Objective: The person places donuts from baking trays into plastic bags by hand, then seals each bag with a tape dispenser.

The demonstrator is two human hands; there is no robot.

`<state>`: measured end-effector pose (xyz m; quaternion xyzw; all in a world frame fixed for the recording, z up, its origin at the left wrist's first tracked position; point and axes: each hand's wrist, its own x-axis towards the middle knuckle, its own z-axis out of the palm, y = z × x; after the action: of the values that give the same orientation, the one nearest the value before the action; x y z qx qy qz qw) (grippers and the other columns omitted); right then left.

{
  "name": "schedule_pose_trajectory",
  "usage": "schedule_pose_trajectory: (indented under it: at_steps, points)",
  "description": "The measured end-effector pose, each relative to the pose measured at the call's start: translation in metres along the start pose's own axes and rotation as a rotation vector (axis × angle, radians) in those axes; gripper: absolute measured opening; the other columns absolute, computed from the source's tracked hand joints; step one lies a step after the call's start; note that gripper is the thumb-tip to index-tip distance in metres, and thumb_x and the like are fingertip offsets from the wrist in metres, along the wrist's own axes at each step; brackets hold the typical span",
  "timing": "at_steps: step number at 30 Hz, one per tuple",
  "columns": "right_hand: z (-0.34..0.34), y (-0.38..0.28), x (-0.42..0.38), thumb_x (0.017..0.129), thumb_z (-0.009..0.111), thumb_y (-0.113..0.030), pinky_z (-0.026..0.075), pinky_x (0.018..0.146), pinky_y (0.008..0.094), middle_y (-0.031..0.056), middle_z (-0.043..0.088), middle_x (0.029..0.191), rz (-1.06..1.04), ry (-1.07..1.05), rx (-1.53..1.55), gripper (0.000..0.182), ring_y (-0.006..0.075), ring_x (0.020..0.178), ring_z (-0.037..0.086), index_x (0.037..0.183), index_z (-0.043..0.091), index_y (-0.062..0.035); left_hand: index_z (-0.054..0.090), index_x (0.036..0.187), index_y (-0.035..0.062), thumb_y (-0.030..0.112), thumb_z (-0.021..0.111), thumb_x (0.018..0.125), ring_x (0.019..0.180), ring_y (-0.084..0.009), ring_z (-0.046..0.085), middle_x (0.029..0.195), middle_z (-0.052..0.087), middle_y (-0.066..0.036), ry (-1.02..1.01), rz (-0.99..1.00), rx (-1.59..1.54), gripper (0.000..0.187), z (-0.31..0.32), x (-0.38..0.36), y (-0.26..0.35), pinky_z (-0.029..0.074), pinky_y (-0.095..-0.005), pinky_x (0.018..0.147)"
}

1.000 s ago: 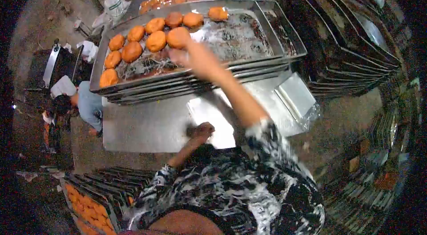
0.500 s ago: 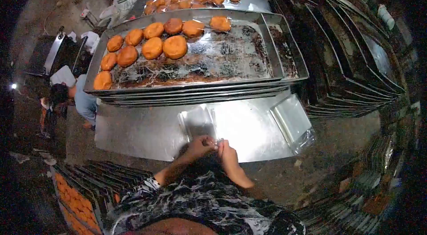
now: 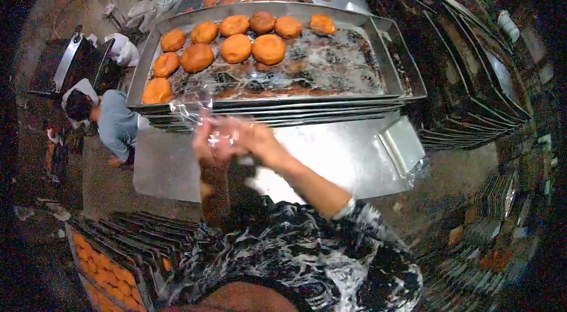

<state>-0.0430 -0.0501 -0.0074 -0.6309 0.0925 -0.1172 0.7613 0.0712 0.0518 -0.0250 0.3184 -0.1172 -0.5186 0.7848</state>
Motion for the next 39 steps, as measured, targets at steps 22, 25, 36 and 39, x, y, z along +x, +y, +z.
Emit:
schedule_pose_trajectory:
  at_steps: [22, 25, 36, 39]
  points:
    - [0.018, -0.011, 0.004, 0.058, 0.066, -0.028, 0.046, 0.068, 0.0337, 0.0012, 0.055, 0.11, -0.858, 0.671, -1.405, 0.042, 0.0254, 0.094, 0.053, 0.098, 0.059, -0.0158, 0.026, 0.128, 0.0151, 0.021, 0.035, 0.088, 0.115, -0.032, 0.036, 0.128, 0.032, -0.018, -0.153, 0.337, -0.233, 0.041, 0.032, 0.027, 0.008, 0.033, -0.0421, 0.095]
    - [0.021, -0.017, 0.013, 0.06, 0.064, -0.031, 0.046, 0.068, 0.0335, 0.002, 0.058, 0.104, -0.776, 0.782, -1.404, 0.038, 0.025, 0.091, 0.054, 0.093, 0.06, -0.0121, 0.026, 0.128, 0.0104, 0.027, 0.035, 0.087, 0.115, -0.0322, 0.036, 0.128, 0.033, -0.019, -0.231, 0.182, -0.268, 0.045, 0.025, 0.029, 0.004, 0.031, -0.0407, 0.096]
    - [0.016, -0.002, -0.042, 0.064, 0.071, -0.014, 0.047, 0.07, 0.0353, 0.0248, 0.049, 0.108, -0.673, 0.962, -0.752, 0.05, 0.0304, 0.091, 0.054, 0.104, 0.048, 0.005, 0.03, 0.123, -0.0005, 0.028, 0.047, 0.081, 0.103, -0.0267, 0.048, 0.114, 0.045, -0.015, 0.094, 0.104, -0.287, 0.053, 0.073, 0.007, -0.032, 0.041, -0.0333, 0.084]
    - [-0.033, -0.008, -0.032, 0.07, 0.065, -0.017, 0.047, 0.061, 0.0275, 0.0184, 0.058, 0.09, -0.348, 0.691, -0.795, 0.039, 0.0179, 0.076, 0.057, 0.101, 0.054, 0.0027, 0.043, 0.115, -0.0016, 0.024, 0.053, 0.079, 0.085, -0.0186, 0.054, 0.102, 0.052, -0.013, -0.051, -0.021, 0.225, 0.045, 0.043, -0.006, -0.066, 0.044, -0.0263, 0.071]
